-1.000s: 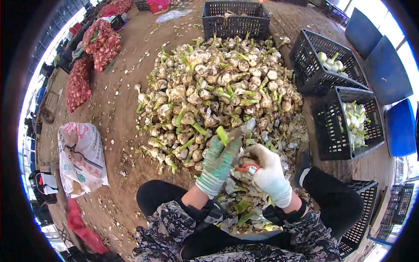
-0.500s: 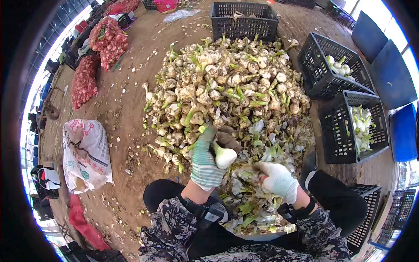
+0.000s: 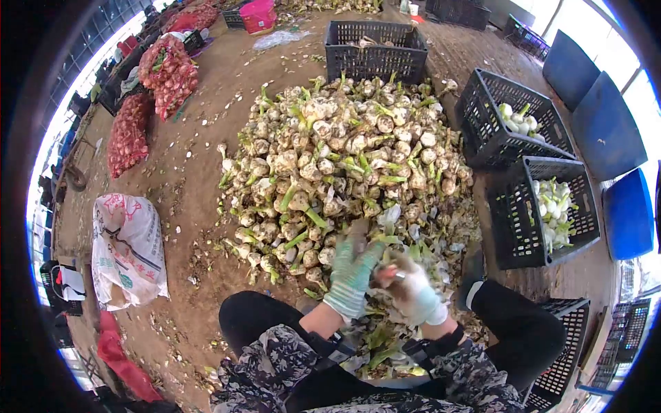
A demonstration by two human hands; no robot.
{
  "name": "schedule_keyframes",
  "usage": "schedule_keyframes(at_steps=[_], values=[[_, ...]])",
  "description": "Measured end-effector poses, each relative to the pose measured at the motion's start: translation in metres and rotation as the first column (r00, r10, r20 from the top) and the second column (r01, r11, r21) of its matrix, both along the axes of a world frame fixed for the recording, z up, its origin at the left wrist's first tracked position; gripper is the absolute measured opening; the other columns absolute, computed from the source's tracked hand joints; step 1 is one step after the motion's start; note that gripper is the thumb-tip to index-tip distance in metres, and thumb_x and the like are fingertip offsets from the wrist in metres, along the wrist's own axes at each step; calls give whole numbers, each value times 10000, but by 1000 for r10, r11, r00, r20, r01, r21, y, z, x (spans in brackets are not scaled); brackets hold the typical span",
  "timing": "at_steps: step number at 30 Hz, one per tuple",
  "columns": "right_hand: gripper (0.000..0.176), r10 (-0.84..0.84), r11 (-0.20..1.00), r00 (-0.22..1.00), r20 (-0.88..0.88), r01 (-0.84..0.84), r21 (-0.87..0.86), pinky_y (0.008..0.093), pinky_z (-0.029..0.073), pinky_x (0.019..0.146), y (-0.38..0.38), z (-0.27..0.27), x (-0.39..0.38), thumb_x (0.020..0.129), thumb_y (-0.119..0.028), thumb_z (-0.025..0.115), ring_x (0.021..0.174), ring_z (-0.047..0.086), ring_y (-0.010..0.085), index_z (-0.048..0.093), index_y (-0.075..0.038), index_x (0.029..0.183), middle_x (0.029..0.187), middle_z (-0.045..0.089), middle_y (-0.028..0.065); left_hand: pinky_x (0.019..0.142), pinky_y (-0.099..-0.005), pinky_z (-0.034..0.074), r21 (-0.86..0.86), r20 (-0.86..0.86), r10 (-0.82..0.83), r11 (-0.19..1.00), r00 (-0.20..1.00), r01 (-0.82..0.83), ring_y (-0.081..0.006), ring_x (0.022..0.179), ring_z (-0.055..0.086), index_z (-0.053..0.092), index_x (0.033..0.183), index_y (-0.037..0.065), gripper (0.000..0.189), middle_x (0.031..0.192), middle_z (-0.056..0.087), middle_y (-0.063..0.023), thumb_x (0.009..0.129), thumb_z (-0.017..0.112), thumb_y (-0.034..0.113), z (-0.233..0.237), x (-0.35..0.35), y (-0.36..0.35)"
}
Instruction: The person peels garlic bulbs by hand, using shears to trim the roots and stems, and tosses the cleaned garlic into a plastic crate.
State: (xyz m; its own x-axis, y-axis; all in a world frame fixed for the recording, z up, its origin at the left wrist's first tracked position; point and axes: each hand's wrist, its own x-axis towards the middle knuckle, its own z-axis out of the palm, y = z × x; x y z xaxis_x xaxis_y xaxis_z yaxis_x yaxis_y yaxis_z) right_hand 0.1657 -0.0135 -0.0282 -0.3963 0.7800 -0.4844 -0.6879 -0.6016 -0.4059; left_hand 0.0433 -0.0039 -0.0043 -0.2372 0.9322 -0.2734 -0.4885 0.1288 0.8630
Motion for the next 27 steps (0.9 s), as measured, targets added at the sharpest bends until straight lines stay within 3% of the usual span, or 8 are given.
schedule_keyframes(at_steps=[5, 8, 10, 13, 16, 18, 26, 27], values=[[519, -444, 681, 741, -505, 644, 347, 346, 370, 999, 62, 23, 108, 801, -292, 598, 969, 535, 225, 411, 12, 1177, 1068, 516, 90, 788, -244, 425, -309, 128, -6, 950, 992, 46, -127, 848, 526, 521, 1116, 15, 336, 977, 571, -41, 801, 602, 101, 3, -35, 0], [495, -269, 795, 962, -47, 249, 553, 407, 460, 841, 102, -3, 105, 809, -273, 596, 958, 539, 263, 411, -81, 1227, 1074, 530, 81, 781, -238, 418, -281, 53, -71, 956, 996, 84, -116, 856, 521, 552, 1083, 18, 299, 965, 577, -32, 792, 593, 71, 3, -31, 1], [483, -198, 920, 838, 508, -20, 391, 359, 502, 692, 137, -45, 85, 820, -172, 574, 787, 571, 218, 370, -101, 1252, 986, 546, 89, 781, -239, 414, -312, 20, -73, 947, 997, 75, -120, 867, 523, 549, 1085, 12, 297, 972, 577, -35, 793, 581, 58, -2, -30, 7], [647, -328, 870, 657, 679, -68, 487, 281, 491, 561, 196, -130, 33, 793, 25, 535, 736, 607, 217, 236, -105, 1352, 1017, 543, 123, 791, -239, 418, -289, 74, -99, 950, 992, 117, -125, 879, 523, 551, 1087, 8, 298, 980, 577, -45, 794, 578, 54, -12, -32, 10], [415, -388, 854, 311, 868, -232, 465, 294, 495, 564, 231, -193, 13, 769, 62, 509, 715, 603, 199, 442, 23, 1176, 868, 583, 120, 800, -243, 422, -279, -14, -177, 946, 984, 166, -130, 889, 525, 548, 1091, 4, 304, 984, 577, -49, 793, 580, 55, -18, -33, 12], [229, -456, 862, 681, 573, 177, 475, 270, 472, 541, 212, -154, -2, 751, 49, 526, 623, 577, 167, 547, 81, 977, 777, 591, 96, 806, -251, 427, -270, -61, -195, 947, 979, 172, -137, 909, 526, 545, 1096, 0, 312, 999, 572, -58, 793, 586, 60, -13, -35, 15], [341, -197, 727, 737, 646, -332, 601, 257, 486, 655, 91, 27, 42, 771, -130, 604, 711, 596, 161, 531, 60, 1044, 827, 598, 89, 632, -337, 503, -189, -58, -222, 960, 973, 208, -146, 783, 565, 532, 1076, 70, 313, 919, 587, -52, 855, 545, 291, -61, -34, 14], [345, -117, 719, 727, 677, -408, 562, 268, 488, 667, 82, 51, 43, 766, -140, 614, 744, 592, 164, 532, 60, 1036, 843, 595, 90, 647, -341, 498, -272, 210, -234, 919, 949, 286, -154, 771, 563, 530, 1064, 82, 347, 892, 584, -49, 856, 524, 359, -40, -36, 15]])
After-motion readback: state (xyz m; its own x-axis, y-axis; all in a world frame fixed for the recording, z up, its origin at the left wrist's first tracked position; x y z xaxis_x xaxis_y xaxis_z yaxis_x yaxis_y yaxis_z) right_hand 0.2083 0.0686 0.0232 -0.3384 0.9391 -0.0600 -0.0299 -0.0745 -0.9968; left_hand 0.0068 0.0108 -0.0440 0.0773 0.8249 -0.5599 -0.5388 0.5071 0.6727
